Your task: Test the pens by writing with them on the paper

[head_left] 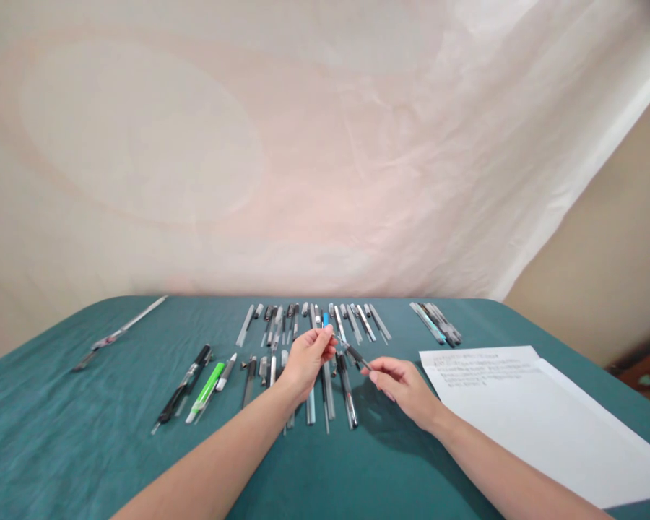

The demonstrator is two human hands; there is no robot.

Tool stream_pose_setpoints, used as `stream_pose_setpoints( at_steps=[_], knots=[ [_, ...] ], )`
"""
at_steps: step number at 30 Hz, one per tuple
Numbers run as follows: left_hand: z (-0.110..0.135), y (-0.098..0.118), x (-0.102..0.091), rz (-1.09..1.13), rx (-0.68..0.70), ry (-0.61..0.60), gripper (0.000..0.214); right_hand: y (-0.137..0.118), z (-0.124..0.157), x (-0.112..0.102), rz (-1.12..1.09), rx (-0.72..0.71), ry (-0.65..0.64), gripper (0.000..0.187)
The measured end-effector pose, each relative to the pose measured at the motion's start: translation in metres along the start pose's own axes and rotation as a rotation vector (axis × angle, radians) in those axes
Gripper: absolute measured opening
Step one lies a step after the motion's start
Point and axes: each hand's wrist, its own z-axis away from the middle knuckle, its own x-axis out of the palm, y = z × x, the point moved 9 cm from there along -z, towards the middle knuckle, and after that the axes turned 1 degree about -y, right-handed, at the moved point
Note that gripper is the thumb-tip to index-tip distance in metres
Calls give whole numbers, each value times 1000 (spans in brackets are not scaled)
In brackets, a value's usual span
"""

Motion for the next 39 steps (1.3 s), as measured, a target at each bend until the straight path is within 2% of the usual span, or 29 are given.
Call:
stream_pose_setpoints(
  at_steps=[13, 20, 26, 39],
  knots=[
    [4, 14, 9, -301, 60, -18, 32, -3, 0, 0, 44, 11, -3, 22],
    [6, 25, 9, -439, 124, -12, 31, -11, 0, -2, 32, -49, 22, 23],
    [6, 27, 7, -466, 133, 5, 31, -5, 1, -6, -56, -1, 78, 21],
    [12, 30, 12, -382, 104, 50, 26, -4, 0, -8, -8, 11, 92, 32]
  ],
)
